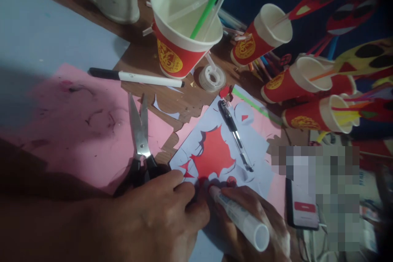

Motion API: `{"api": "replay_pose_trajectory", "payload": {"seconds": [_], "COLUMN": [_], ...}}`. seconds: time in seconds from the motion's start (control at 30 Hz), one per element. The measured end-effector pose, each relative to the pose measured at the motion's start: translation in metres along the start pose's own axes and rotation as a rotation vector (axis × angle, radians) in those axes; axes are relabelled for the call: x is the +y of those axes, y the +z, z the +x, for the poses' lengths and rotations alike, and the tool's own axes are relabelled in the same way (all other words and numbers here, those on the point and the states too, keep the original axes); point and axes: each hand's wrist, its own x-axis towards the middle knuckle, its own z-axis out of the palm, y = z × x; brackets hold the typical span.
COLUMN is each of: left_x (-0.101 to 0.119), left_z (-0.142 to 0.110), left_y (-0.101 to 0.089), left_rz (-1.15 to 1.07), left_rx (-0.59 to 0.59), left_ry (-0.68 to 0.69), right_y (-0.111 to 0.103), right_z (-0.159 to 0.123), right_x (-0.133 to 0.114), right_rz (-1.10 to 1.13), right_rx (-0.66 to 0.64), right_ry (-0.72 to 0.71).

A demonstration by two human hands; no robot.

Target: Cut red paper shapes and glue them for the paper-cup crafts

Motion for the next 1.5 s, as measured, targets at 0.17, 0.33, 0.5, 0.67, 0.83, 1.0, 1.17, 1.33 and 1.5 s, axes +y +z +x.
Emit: {"api": "replay_pose_trajectory", "payload": {"seconds": [0.17,0.33,0.5,0.67,0.83,1.0,1.17,1.33,1.5], "left_x": [0.000,0.005,0.009,0.007,0.008,0.011,0.013,0.012,0.009], "left_z": [0.001,-0.002,0.000,0.005,0.004,0.005,0.005,0.005,0.007], "left_y": [0.001,0.001,0.005,0.009,0.012,0.018,0.019,0.018,0.014], "left_rz": [-0.005,0.024,0.062,0.086,0.100,0.136,0.112,0.113,0.099], "left_rx": [-0.012,-0.033,-0.029,-0.001,0.026,-0.004,-0.003,0.018,-0.024], "left_ry": [0.001,-0.013,-0.085,-0.089,-0.100,-0.147,-0.173,-0.158,-0.152], "right_y": [0.000,0.000,0.002,0.001,-0.003,-0.001,0.003,0.004,0.005], "right_z": [0.001,0.000,-0.003,-0.001,0.006,0.013,0.015,0.016,0.015], "right_x": [0.007,0.012,0.015,0.014,0.007,0.006,0.007,0.006,0.007], "right_rz": [-0.122,-0.115,-0.054,-0.037,0.041,0.179,0.261,0.265,0.263], "right_rx": [0.002,-0.052,-0.081,-0.064,-0.051,-0.026,0.054,0.083,0.071], "right_ry": [-0.166,-0.220,-0.212,-0.201,-0.089,0.039,0.038,0.056,0.011]}}
